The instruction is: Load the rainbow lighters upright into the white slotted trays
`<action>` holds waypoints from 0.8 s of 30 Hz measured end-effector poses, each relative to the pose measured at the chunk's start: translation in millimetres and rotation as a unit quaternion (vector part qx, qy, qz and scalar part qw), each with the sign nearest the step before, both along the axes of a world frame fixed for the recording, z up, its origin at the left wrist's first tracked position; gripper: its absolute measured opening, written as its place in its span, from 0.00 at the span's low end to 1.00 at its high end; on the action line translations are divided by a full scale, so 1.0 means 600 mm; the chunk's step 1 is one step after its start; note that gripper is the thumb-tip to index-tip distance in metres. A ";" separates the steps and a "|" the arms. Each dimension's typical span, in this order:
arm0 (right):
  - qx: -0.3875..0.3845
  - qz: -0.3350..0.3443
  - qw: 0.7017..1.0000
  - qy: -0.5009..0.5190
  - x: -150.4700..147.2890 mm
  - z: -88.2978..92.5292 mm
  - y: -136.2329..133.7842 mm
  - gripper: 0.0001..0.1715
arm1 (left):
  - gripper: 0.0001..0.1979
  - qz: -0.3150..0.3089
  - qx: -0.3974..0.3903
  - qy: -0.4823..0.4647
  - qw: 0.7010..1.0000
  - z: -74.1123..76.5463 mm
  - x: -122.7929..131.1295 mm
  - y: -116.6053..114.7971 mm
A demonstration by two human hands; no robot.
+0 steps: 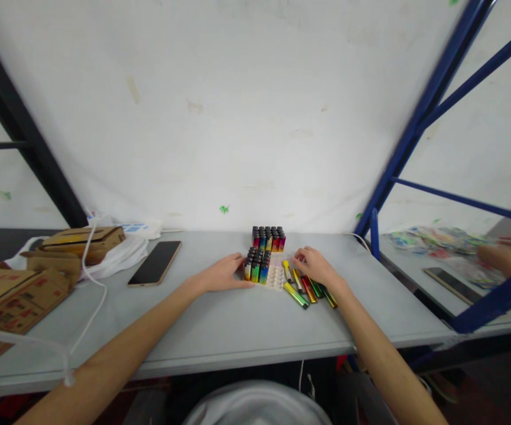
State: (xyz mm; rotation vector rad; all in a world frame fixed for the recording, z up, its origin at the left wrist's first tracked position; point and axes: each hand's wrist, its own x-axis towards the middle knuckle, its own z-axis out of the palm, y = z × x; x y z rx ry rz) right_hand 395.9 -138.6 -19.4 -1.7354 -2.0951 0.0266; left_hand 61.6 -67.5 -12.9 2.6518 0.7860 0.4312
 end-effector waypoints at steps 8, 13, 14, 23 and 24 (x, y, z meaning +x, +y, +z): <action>-0.080 0.041 0.993 0.078 -0.007 0.007 -0.010 0.16 | 0.32 0.010 0.006 0.002 1.000 -0.002 0.002 0.000; -0.132 0.062 0.985 0.091 0.000 0.019 -0.018 0.20 | 0.36 0.026 0.008 0.011 1.000 -0.004 0.006 -0.002; -0.147 0.070 0.981 0.102 0.005 0.021 -0.019 0.22 | 0.37 0.032 0.010 0.015 0.999 -0.005 0.007 -0.003; -0.246 0.113 0.940 0.206 0.022 0.011 -0.018 0.27 | 0.42 0.070 0.031 0.022 0.997 -0.020 0.021 -0.001; -0.251 0.116 0.936 0.217 0.019 0.011 -0.018 0.24 | 0.42 0.073 0.031 0.020 0.997 -0.021 0.021 -0.001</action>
